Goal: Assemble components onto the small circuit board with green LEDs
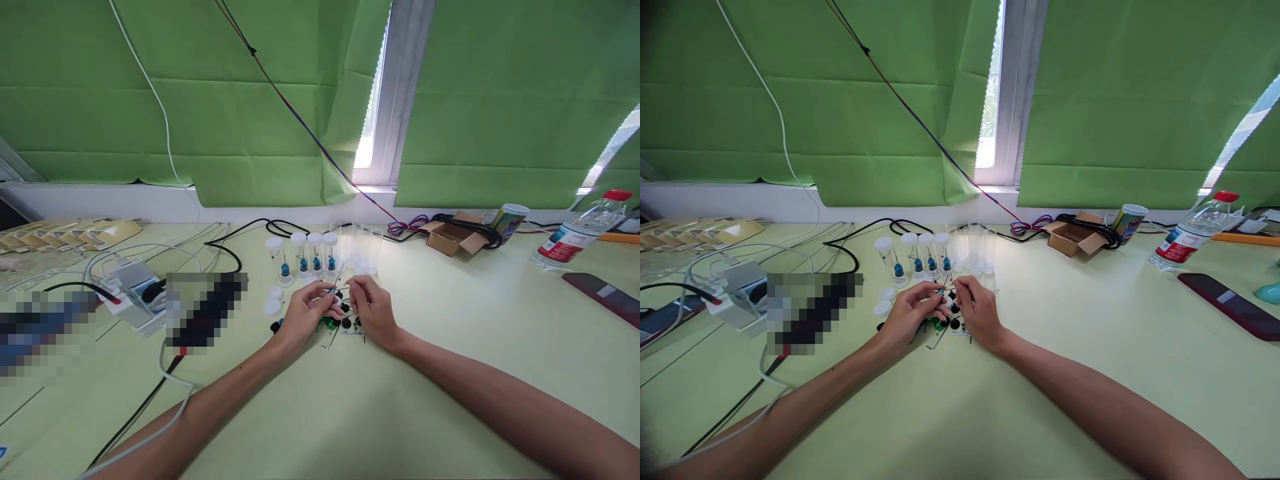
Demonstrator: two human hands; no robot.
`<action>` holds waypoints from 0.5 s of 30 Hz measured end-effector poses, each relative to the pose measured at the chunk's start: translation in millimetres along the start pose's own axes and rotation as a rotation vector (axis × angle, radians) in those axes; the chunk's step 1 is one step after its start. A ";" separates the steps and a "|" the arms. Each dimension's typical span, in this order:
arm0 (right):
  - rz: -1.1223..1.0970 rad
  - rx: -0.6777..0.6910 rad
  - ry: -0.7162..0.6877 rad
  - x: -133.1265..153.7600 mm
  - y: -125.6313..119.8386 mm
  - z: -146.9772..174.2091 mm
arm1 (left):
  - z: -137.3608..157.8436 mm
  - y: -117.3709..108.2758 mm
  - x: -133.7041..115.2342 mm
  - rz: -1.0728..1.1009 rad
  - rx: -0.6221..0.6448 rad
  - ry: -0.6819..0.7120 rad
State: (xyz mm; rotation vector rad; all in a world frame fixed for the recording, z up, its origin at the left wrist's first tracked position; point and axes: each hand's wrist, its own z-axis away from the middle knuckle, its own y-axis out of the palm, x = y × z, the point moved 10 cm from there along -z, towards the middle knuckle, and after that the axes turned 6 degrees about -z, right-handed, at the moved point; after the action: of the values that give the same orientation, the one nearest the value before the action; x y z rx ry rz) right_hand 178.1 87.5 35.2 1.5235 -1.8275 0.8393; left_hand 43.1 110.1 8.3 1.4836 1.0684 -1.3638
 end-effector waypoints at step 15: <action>0.024 0.086 -0.107 10.3 4.0 2.2 | -1.5 1.1 1.4 0.024 -0.003 0.006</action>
State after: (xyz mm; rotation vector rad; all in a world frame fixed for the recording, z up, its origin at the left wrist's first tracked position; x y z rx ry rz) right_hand 172.4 80.2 41.6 1.6316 -1.9110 0.8734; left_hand 44.7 111.3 7.0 1.4943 1.0528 -1.3412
